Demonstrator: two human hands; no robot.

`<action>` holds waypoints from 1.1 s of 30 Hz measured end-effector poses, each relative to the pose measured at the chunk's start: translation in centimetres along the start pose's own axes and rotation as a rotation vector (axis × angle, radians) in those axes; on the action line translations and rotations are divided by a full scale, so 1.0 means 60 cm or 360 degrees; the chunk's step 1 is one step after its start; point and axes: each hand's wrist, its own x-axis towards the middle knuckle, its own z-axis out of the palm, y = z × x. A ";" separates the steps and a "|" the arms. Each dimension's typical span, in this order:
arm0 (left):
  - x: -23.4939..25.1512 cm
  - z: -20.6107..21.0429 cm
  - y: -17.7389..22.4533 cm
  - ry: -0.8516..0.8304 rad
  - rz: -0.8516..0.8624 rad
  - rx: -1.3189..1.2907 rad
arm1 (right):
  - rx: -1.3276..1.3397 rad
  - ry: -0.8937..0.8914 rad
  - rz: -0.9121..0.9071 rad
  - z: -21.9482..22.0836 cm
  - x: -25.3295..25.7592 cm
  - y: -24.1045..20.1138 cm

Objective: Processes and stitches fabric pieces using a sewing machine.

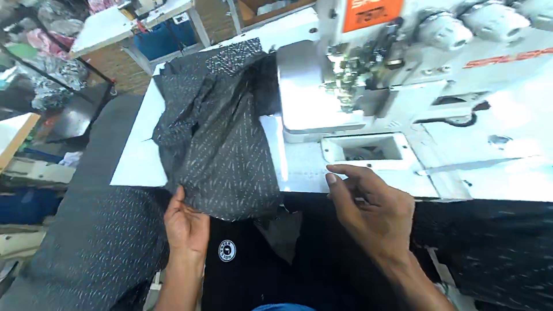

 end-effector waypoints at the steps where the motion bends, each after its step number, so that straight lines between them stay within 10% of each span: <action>1: -0.005 -0.013 -0.001 0.0042 -0.0018 -0.0024 | -0.0024 -0.0036 -0.0026 0.009 0.002 0.001; 16: 0.013 -0.061 0.009 -0.0007 -0.0158 -0.0207 | -0.0500 -0.0175 -0.0097 0.040 0.007 -0.015; 21: 0.026 -0.056 0.020 -0.0132 -0.0130 -0.0084 | -0.0862 -0.0331 -0.0717 0.103 0.137 -0.127; 26: 0.001 -0.066 0.103 -0.0338 0.0243 -0.0024 | -0.1217 -0.0825 -0.0682 0.206 0.325 -0.125; 33: 0.043 -0.206 0.232 -0.0176 0.0820 0.0292 | -0.0195 -0.1083 -0.0817 0.190 0.358 -0.133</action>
